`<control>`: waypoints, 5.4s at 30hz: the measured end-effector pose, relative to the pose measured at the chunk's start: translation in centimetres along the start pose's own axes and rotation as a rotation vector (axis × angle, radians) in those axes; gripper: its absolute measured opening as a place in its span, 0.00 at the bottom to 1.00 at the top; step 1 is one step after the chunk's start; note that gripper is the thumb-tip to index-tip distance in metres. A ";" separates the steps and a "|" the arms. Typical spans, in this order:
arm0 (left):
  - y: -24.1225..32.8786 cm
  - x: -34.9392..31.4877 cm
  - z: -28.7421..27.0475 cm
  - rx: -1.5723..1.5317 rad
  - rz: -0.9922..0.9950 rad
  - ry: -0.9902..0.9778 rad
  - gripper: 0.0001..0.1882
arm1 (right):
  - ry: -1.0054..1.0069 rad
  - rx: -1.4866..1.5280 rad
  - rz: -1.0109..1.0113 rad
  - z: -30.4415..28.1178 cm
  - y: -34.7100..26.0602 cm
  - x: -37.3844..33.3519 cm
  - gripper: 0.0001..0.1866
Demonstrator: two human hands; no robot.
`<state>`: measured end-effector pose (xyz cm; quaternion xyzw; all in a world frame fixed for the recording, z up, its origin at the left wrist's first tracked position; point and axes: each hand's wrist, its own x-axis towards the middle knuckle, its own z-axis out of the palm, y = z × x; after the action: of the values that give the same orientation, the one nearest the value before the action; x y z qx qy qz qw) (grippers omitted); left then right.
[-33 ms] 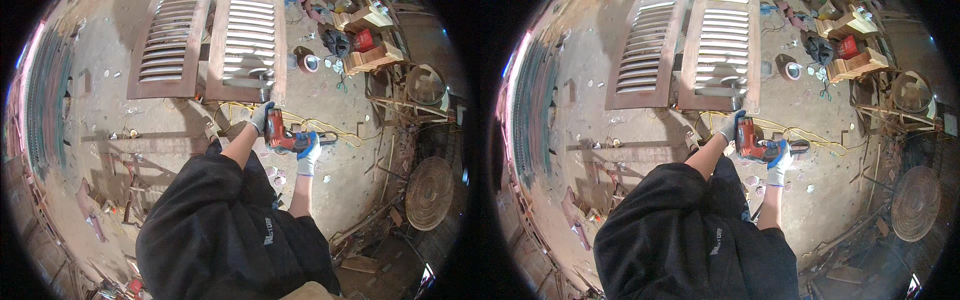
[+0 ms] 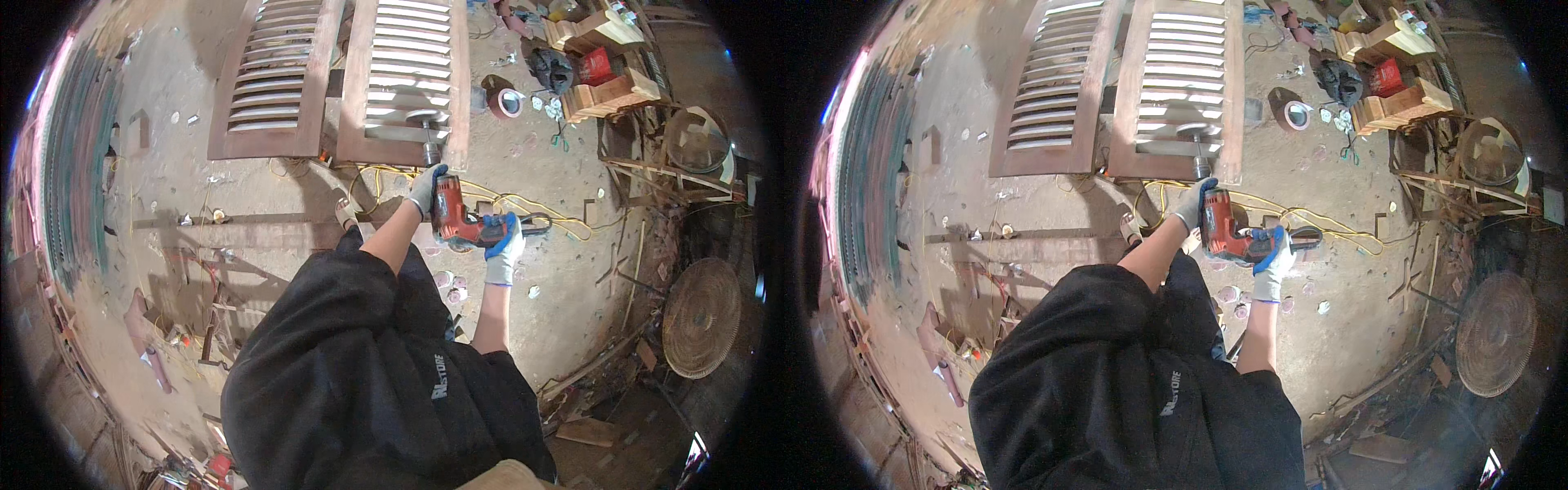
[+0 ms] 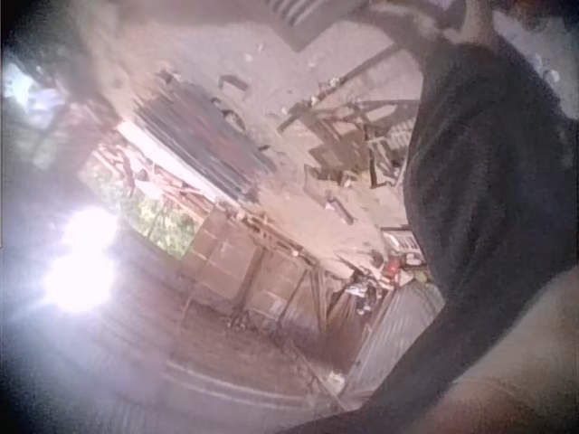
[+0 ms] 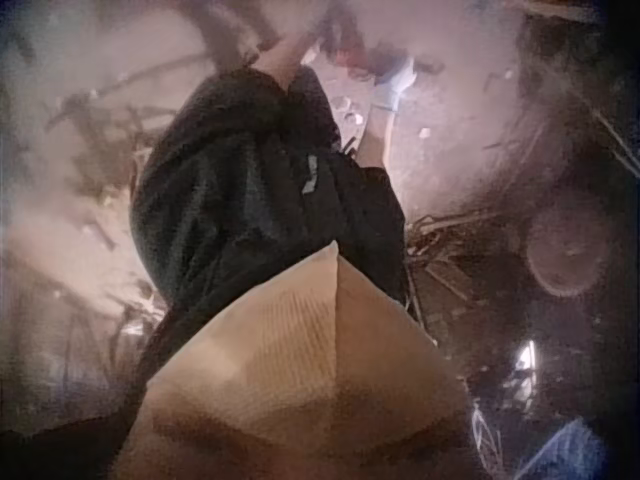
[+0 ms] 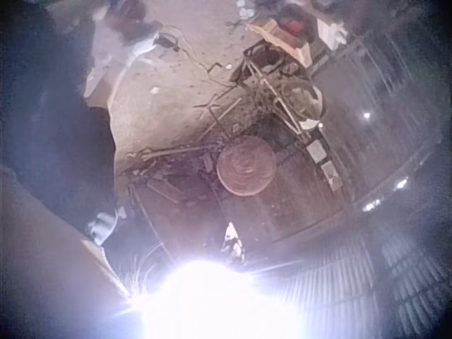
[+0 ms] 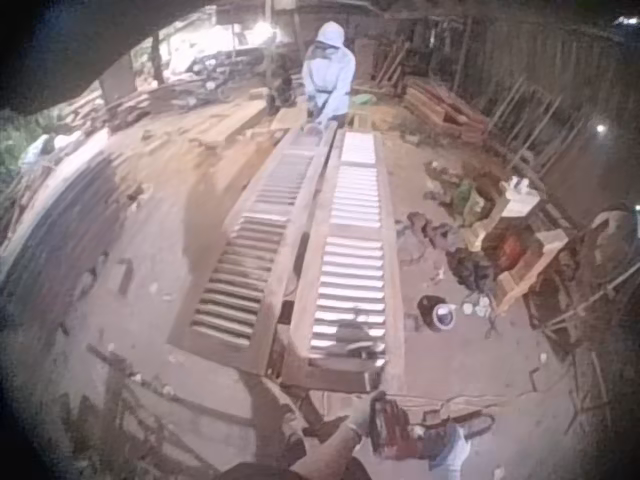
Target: The person uses a handheld power sander to smooth the surfaces of wooden louvered shutters. They move the sander systematically across the slats and frames, repositioning the shutters as needed to reach different areas. Another person is visible in the background performing a similar task.
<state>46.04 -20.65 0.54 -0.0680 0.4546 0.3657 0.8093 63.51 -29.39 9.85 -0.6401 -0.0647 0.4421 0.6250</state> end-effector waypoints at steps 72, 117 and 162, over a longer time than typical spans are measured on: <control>16.4 -4.5 -7.6 0.667 0.122 0.104 0.15 | 0.204 0.486 0.245 14.7 7.0 -12.0 0.08; 4.7 5.5 8.1 0.303 0.402 0.076 0.20 | -0.073 0.315 0.075 4.5 -7.0 5.2 0.09; 4.3 -5.2 -9.8 0.485 0.309 0.356 0.17 | 0.014 0.292 0.344 3.2 5.2 -9.8 0.09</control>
<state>34.83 -24.59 -0.11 0.1337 0.6674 0.3476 0.6448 53.11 -34.40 10.72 -0.5475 0.1144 0.5423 0.6269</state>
